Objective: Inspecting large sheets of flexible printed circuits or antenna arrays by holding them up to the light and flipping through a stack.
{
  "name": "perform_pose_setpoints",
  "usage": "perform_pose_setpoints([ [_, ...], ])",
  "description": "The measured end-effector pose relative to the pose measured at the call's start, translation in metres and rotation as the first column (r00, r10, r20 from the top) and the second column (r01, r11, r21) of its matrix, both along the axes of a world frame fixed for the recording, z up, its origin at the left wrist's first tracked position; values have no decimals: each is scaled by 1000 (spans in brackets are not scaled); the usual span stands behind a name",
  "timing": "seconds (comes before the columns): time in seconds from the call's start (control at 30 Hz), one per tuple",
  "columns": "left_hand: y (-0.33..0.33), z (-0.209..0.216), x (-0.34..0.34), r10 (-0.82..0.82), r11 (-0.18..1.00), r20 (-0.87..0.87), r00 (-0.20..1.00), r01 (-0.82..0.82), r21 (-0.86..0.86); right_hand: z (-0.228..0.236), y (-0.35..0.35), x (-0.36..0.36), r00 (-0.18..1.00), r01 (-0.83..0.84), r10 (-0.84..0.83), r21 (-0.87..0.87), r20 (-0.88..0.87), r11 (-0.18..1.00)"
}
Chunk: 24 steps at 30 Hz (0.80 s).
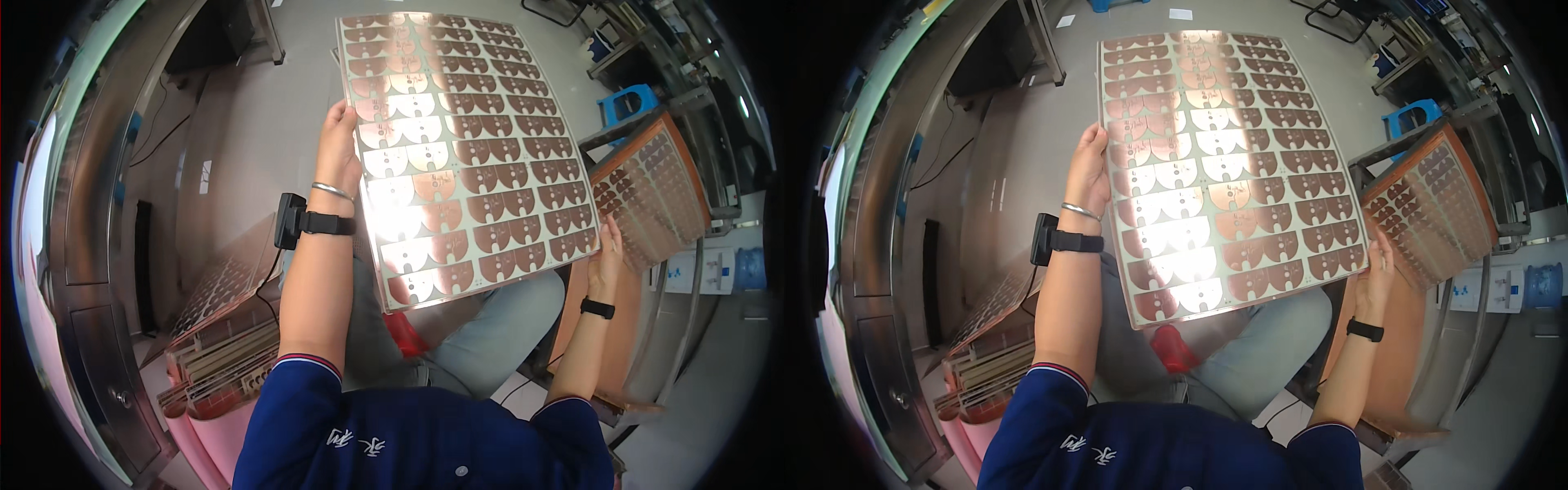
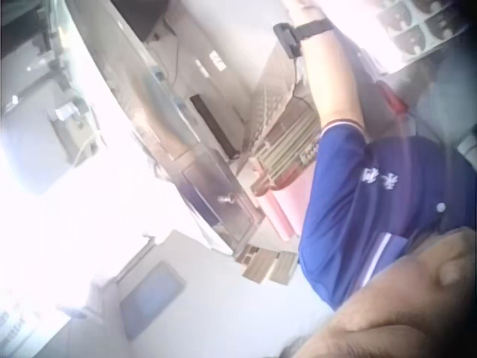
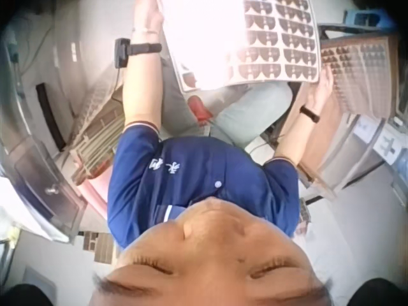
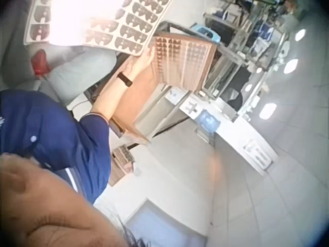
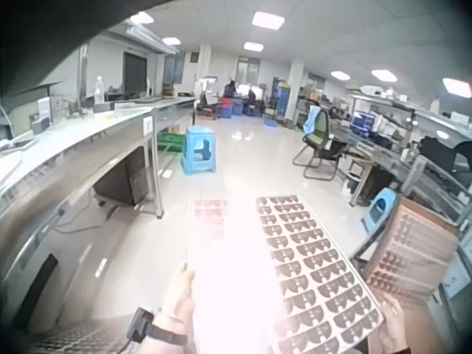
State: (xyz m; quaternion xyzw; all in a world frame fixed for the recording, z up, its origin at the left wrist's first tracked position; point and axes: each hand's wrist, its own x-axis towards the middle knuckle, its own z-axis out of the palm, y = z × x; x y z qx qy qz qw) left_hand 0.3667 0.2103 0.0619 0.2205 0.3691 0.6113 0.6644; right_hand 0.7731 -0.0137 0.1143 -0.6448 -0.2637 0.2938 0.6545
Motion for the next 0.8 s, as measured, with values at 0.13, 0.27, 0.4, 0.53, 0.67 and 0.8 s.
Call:
perform_pose_setpoints([
  [0.13, -10, 26, 4, -46, 999, 69, 997, 48, -17, 24, -24, -6, 999, 13, -14, 53, 29, 998],
  [0.27, -12, 25, 6, -83, 997, 88, 993, 82, 17, 37, -46, -24, 998, 47, -49, 77, 29, 996],
  [0.4, -17, 34, 9, -100, 994, 147, 984, 95, 46, 46, -64, -40, 992, 125, -121, 208, -31, 970],
  [0.53, -9, 20, 4, -82, 995, 93, 992, 76, 60, 59, -71, -56, 989, 149, -143, 278, -41, 949],
  [0.67, -7, 16, 10, -64, 996, 32, 997, 61, 70, 74, -76, -65, 984, 177, -174, 315, -36, 932],
  [0.8, -4, 8, 2, -56, 995, 53, 997, 51, 80, 83, -76, -78, 977, 215, -196, 349, -89, 912],
])
